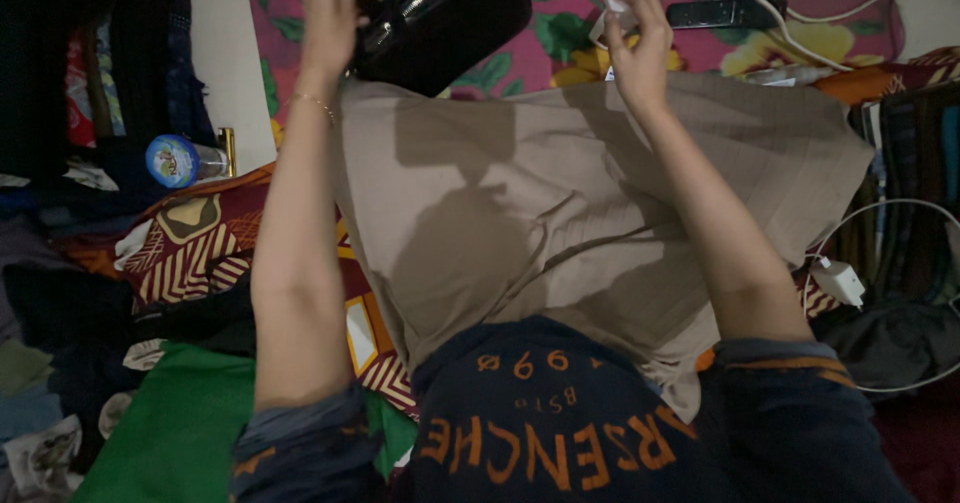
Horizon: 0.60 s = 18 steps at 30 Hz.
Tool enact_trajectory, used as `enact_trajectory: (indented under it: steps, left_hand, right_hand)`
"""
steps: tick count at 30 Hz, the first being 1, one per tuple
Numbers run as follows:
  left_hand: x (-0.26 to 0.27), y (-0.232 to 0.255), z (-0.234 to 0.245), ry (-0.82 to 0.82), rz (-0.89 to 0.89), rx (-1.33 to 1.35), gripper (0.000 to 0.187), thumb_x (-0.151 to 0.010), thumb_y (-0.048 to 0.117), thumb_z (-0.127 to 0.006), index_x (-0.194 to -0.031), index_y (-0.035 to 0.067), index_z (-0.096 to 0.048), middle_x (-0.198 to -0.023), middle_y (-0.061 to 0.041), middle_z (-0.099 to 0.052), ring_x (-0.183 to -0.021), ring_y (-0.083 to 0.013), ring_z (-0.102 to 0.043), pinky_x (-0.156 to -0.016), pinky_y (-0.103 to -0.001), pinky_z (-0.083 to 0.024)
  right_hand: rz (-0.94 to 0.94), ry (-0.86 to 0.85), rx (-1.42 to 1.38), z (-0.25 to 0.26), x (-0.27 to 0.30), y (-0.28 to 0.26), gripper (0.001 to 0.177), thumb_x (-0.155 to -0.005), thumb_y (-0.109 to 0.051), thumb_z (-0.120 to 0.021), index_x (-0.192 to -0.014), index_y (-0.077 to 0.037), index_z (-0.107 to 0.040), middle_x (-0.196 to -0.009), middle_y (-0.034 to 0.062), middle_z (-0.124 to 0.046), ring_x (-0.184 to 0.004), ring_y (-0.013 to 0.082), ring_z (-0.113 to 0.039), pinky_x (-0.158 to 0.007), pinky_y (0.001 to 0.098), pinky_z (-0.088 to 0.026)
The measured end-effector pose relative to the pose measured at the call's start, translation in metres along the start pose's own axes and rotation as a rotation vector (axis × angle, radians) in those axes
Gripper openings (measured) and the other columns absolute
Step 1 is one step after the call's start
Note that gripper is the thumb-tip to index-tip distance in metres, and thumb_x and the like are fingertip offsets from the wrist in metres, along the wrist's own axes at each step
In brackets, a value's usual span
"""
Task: The person lies on a bed and wipes a black handbag with a white cloth, repeatedly applying liquid from a small bottle to the cloth. They clean the exterior, handles, and interior of the bag, turning it over to reach different sides.
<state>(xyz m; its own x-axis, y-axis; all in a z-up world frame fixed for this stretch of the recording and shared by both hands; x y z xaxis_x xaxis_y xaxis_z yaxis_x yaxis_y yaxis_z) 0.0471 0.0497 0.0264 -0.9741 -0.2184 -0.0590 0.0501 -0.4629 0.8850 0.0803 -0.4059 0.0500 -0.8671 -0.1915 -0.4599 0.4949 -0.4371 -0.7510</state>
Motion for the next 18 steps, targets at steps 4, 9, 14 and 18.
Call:
enact_trajectory:
  steps: [4,9,14,18]
  left_hand:
    - [-0.019,-0.065,-0.007,0.148,0.203,0.448,0.032,-0.117,0.025,-0.044,-0.138,0.001,-0.047,-0.105,-0.014,-0.07,-0.08,-0.0161,-0.078,-0.067,-0.03,-0.068]
    - [-0.042,-0.111,-0.021,0.288,0.079,0.416,0.041,-0.101,0.004,-0.047,-0.142,0.002,-0.051,-0.123,-0.014,-0.075,-0.075,-0.0206,-0.065,-0.065,-0.036,-0.057]
    - [-0.034,-0.092,-0.037,0.106,-0.151,-0.424,0.036,-0.098,0.015,-0.065,-0.133,0.009,-0.062,-0.119,-0.021,-0.072,-0.105,-0.0401,-0.067,-0.09,-0.05,-0.052]
    - [-0.02,-0.076,-0.043,0.013,0.024,-0.633,0.05,-0.09,0.014,-0.066,-0.139,0.017,-0.059,-0.12,-0.023,-0.066,-0.113,-0.0441,-0.059,-0.095,-0.055,-0.046]
  right_hand:
    - [-0.015,0.013,-0.001,-0.004,-0.005,0.007,0.024,-0.099,-0.004,-0.07,-0.123,0.0,-0.068,-0.121,0.0186,-0.068,-0.109,0.0347,-0.069,-0.095,0.0392,-0.053]
    - [-0.036,0.015,-0.009,-0.008,-0.007,0.015,0.025,-0.099,-0.005,-0.072,-0.123,-0.001,-0.068,-0.119,0.0177,-0.069,-0.105,0.0335,-0.069,-0.091,0.038,-0.054]
    - [0.069,-0.043,-0.043,-0.036,-0.022,0.004,0.04,-0.09,0.0,-0.072,-0.13,-0.003,-0.067,-0.128,0.0184,-0.067,-0.116,0.0373,-0.068,-0.099,0.0404,-0.055]
    - [0.24,-0.211,0.041,-0.094,-0.035,-0.021,0.051,-0.091,-0.009,-0.081,-0.138,-0.001,-0.062,-0.135,0.0218,-0.063,-0.127,0.0445,-0.057,-0.11,0.047,-0.045]
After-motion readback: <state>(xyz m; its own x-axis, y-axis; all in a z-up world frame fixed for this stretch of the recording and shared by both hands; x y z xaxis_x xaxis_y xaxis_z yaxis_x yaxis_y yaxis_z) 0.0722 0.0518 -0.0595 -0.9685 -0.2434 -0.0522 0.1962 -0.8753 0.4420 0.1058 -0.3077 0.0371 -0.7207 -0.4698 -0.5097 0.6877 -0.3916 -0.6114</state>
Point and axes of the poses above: each hand's wrist, its own x-axis away from the middle knuckle, its own z-axis out of the back of the hand, y = z × x, the point moved 4 cm from there along -x, towards the middle knuckle
